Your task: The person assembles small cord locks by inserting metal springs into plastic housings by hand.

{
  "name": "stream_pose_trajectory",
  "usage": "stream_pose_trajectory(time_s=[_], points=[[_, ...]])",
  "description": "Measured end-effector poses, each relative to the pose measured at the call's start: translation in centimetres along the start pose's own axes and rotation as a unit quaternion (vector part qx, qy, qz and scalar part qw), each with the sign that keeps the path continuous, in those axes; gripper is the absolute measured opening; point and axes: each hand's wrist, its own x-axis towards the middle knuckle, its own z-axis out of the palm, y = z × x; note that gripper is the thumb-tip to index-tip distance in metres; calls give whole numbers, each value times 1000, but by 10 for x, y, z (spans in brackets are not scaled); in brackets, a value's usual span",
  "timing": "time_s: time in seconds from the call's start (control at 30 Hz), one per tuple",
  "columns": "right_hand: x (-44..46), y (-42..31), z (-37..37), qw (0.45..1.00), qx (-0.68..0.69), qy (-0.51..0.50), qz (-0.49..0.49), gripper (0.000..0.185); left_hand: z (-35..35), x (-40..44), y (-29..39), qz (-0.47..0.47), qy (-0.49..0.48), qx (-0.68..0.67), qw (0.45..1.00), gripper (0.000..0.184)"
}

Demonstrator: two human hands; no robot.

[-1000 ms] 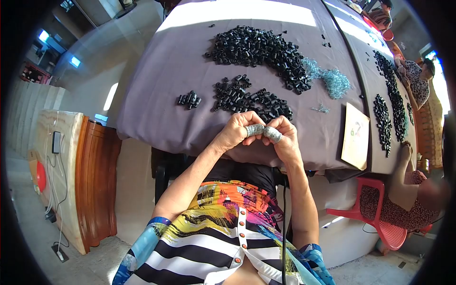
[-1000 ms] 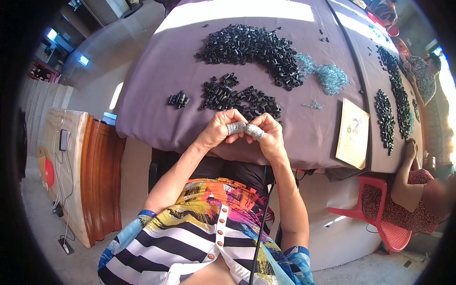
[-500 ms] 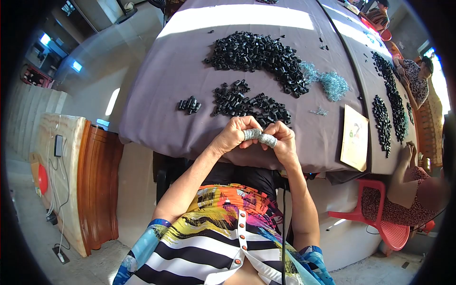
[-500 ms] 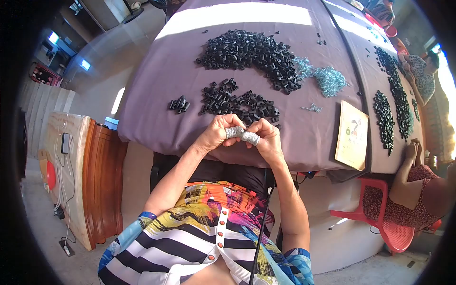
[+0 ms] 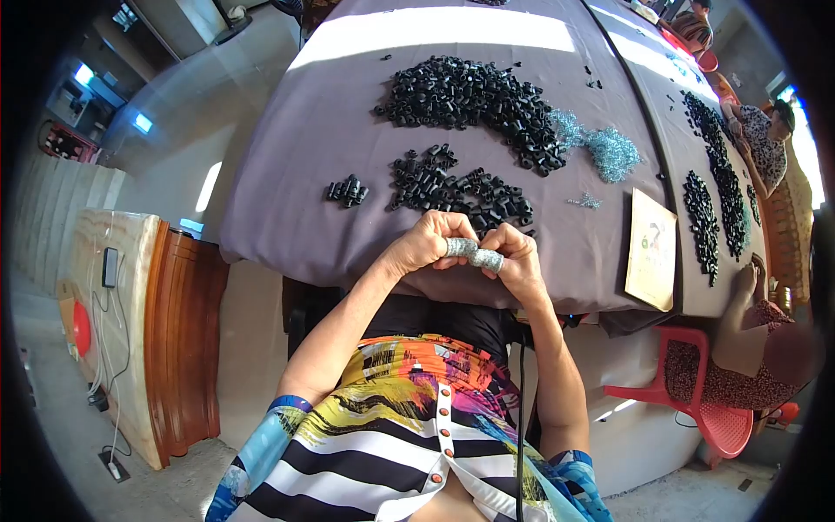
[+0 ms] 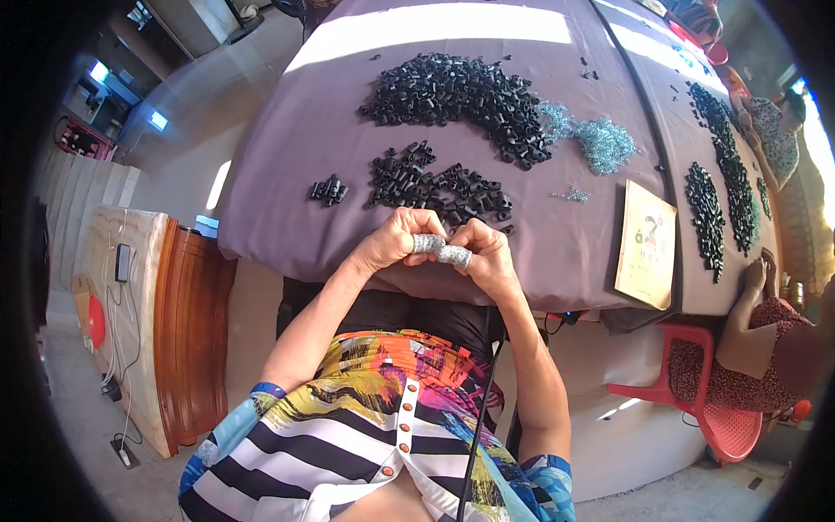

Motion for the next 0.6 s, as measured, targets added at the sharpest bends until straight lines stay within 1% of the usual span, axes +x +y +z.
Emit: stream_pose_trajectory(time_s=[0.07, 0.13, 0.23, 0.4, 0.53, 0.6], points=[[0, 2, 0, 1000, -6, 3, 7, 17, 0, 0, 0, -10, -1, 28, 1000, 9], [-1, 4, 0, 1000, -12, 13, 17, 17, -1, 0, -1, -5, 3, 5, 1000, 7], [1, 4, 8, 999, -14, 42, -13, 18, 0, 0, 0, 7, 15, -30, 999, 5], [3, 11, 11, 997, 7, 59, -45, 19, 5, 0, -2, 32, 36, -69, 996, 6], [1, 11, 12, 997, 14, 68, -35, 19, 8, -1, -1, 35, 65, -30, 997, 8], [0, 12, 12, 997, 20, 64, -36, 19, 7, 0, -3, 37, 67, -34, 997, 11]])
